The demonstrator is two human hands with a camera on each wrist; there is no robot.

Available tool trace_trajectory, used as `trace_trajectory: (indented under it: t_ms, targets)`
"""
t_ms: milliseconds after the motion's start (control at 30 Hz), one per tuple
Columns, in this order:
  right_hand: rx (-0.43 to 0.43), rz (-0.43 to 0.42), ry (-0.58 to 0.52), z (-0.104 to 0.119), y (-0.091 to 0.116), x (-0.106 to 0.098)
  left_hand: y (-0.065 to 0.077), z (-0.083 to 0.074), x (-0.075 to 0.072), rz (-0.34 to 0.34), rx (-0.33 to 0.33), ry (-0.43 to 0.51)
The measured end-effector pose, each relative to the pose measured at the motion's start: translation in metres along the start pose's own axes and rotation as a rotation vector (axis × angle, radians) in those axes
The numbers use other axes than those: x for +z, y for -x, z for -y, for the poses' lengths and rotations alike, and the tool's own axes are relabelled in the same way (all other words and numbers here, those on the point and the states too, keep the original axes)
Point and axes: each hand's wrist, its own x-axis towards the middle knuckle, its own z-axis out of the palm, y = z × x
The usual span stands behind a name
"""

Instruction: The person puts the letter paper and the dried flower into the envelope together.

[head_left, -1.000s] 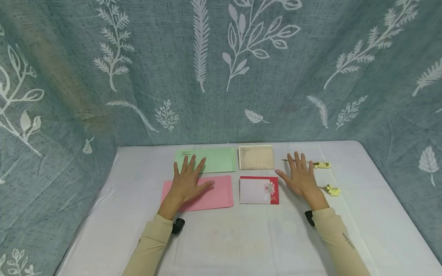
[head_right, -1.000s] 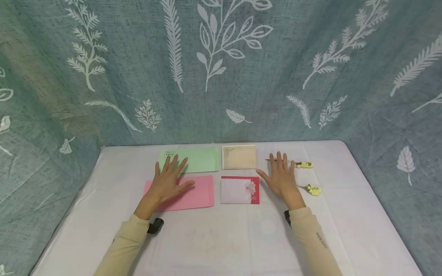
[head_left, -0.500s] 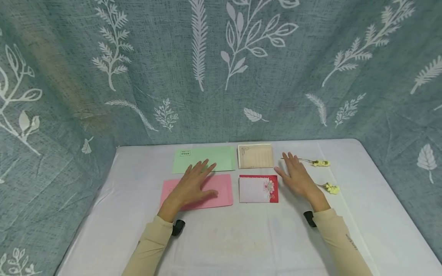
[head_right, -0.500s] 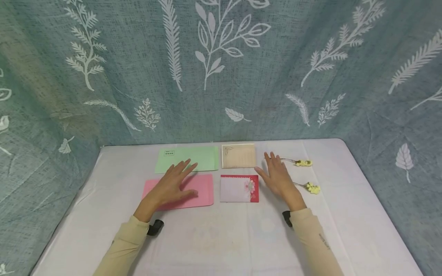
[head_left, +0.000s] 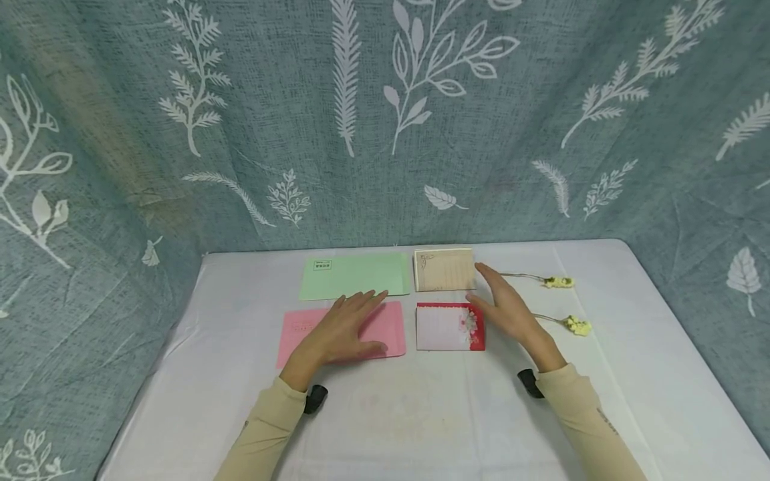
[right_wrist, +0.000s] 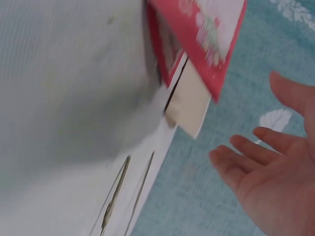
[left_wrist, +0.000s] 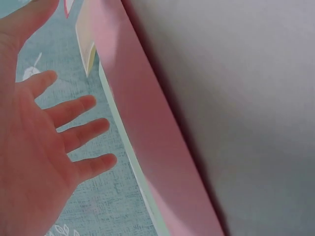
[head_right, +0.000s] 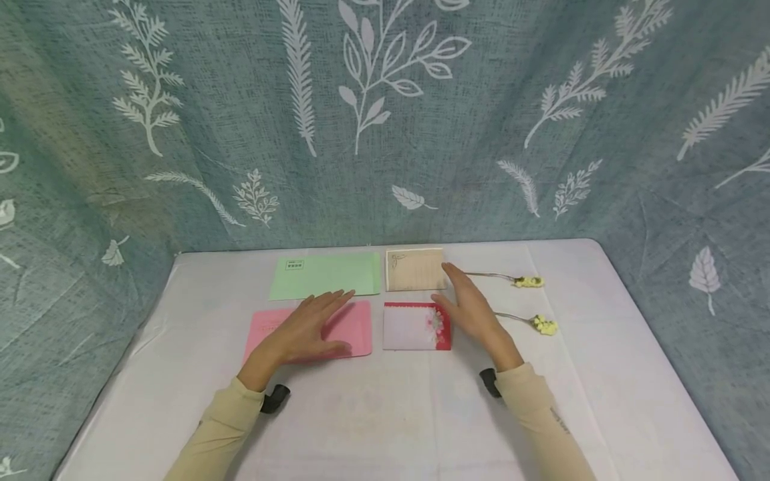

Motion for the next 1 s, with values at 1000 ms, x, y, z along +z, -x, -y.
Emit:
trace_trajectory:
  t_ms: [1000]
  targets:
    - [0.272, 0.400, -0.831, 0.055, -0.007, 0.058, -0.006, -0.008, 0.009, 0.113, 0.004, -0.058]
